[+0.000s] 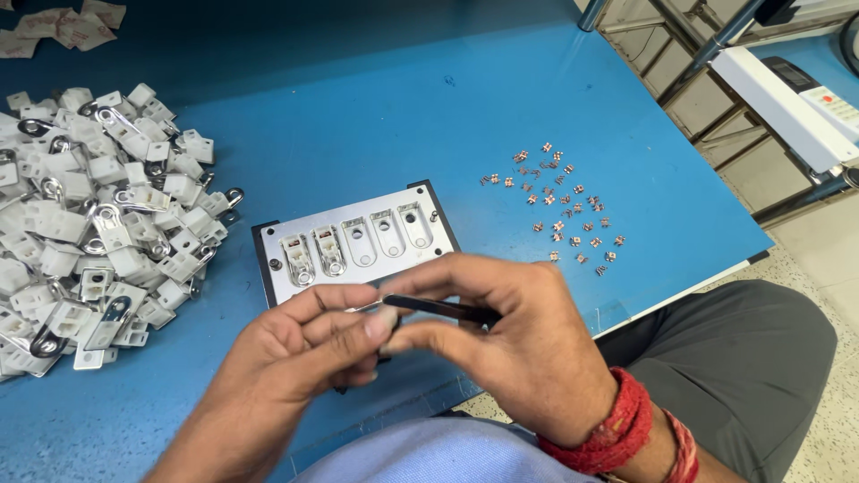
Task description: The person uses tweezers to place small metal contacts into white plastic housings and then inserts the assembled units into a metal jig. The person repeats this process for several units, moving them from a pile of parts to the jig.
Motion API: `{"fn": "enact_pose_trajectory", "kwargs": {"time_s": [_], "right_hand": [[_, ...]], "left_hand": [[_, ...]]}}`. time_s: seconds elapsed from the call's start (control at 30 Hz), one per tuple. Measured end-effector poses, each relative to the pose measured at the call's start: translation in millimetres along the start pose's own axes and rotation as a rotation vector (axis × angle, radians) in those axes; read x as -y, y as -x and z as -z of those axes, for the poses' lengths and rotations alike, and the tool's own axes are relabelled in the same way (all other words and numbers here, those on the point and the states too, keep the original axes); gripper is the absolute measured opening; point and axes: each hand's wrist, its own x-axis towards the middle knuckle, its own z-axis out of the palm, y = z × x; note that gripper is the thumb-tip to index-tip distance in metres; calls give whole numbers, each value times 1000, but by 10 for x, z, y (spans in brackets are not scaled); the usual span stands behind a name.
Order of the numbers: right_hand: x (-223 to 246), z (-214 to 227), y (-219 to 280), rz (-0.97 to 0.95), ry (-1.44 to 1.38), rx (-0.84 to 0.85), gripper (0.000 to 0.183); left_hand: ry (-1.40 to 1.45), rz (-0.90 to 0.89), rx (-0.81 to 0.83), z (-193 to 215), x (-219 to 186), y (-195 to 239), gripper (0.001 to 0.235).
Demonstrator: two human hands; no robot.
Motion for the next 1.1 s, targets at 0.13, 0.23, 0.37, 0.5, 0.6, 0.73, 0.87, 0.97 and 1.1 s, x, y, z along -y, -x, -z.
{"fn": "enact_pose_trajectory", "kwargs": {"time_s": [0.13,0.23,0.37,0.5,0.6,0.73,0.87,0.97,1.1], "right_hand": [[-51,-11,31,-31,21,129,22],[-32,-10,35,-15,30,171,17],[13,-3,40,-125,93,189,16],[19,19,84,-170,121,165,16],[24,-2,95,-220,63,130,17],[87,-18,48,-132,-155,19,23],[230,41,-55,-119,-25,-60,23],[281,26,-174,-60,-201,-52,22],[223,-8,-222,-38,-91,-94,24]], "left_hand": [[-997,-54,-592,386,-357,-18,40],[-1885,-154,-943,768,-605,-184,54],[-2124,-159,-915,1064,-606,-330,44],[-1595,-604,-814,1169,-540,-201,35],[-867,-488,-702,1060,-487,-3,36],[288,-234,-290,585,-326,173,44],[205,-170,-197,87,-292,124,41],[-19,-295,-115,-126,-378,85,40],[-221,-414,-42,-244,-451,121,40]]}}
